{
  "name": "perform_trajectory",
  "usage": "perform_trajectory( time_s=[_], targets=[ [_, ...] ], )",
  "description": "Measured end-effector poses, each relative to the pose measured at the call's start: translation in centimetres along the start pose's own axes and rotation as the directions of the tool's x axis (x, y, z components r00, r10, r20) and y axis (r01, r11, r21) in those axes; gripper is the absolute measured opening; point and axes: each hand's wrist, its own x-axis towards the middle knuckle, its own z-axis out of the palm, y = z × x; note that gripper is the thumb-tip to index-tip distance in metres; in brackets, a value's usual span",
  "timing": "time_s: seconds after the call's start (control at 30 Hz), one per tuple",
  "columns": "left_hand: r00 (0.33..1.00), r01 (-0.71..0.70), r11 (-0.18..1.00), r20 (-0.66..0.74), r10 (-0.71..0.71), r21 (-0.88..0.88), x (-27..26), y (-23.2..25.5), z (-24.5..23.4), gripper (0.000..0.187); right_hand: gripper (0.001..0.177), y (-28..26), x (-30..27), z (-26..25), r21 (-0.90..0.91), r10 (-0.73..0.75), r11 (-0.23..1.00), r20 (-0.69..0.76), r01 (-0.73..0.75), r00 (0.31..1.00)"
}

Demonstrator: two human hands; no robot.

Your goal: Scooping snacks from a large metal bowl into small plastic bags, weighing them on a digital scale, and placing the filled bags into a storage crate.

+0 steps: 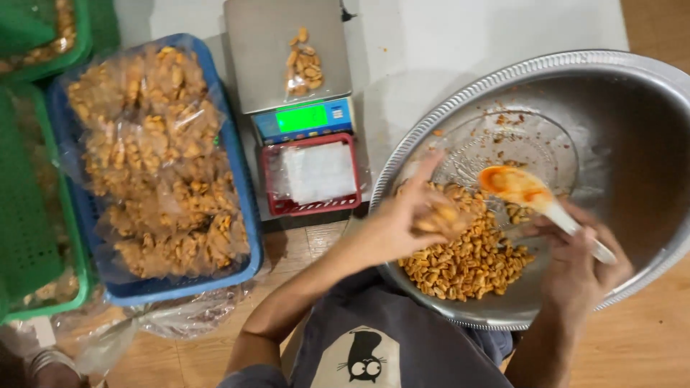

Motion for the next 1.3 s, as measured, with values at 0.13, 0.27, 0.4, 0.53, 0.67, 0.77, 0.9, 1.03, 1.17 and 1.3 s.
perform_trajectory(
  time_s=[0.13,0.27,0.4,0.53,0.67,0.77,0.9,1.03,1.17,1.3],
  targets=[
    [0.995,0.01,0.997,0.098,-0.017,0.073,-0.2,-0.5,0.7,0.122,0.033,-1.2,-0.6,0.4,0.074,-0.199,0.978,0.038,0.196,0.979],
    [0.997,-0.07,0.989,0.026,0.074,-0.128,0.1,-0.1,-0.4,0.133,0.046,-0.6,-0.3,-0.2,0.069,-0.337,0.941,0.193,0.33,0.921],
    [0.985,-0.125,0.957,-0.152,0.088,-0.262,0.1,-0.6,-3.2,0.074,0.036,2.3,0.4,-2.9,0.14,-0.38,0.922,0.157,0.361,0.911],
    [0.837,0.111,0.957,-0.494,-0.236,-0.269,1.8,-1.9,-9.1,0.046,0.042,1.5,-1.3,-2.7,0.029,-0.269,0.963,0.027,0.268,0.963],
    [0.465,0.195,0.981,-0.882,-0.083,0.011,5.3,-9.3,-17.2,0.035,0.048,1.4,-2.4,-3.3,-0.032,-0.066,0.998,-0.149,0.062,0.987],
    [0.425,0.456,0.885,-0.896,-0.13,0.088,7.9,-16.0,-21.4,0.04,0.058,0.9,-3.1,-3.6,-0.051,-0.012,0.999,-0.157,0.004,0.988],
    [0.418,0.33,0.894,-0.896,0.149,0.303,9.4,-18.9,-22.7,0.034,0.067,0.5,-2.9,-3.7,-0.036,0.031,0.999,-0.199,-0.039,0.979],
    [0.314,-0.125,0.868,-0.81,0.494,0.481,7.5,-12.9,-23.0,0.036,0.063,1.1,-2.6,-4.8,-0.034,0.022,0.999,-0.173,-0.028,0.985],
    [0.109,-0.274,0.835,-0.847,0.521,0.478,5.3,-6.4,-23.0,0.039,0.062,1.8,-2.1,-5.4,-0.07,0.062,0.995,-0.161,-0.074,0.985],
    [0.283,-0.48,0.862,-0.901,0.328,0.164,3.7,-3.5,-20.9,0.086,0.062,3.0,-1.7,-5.9,-0.074,0.045,0.996,-0.131,-0.055,0.99]
  ],
)
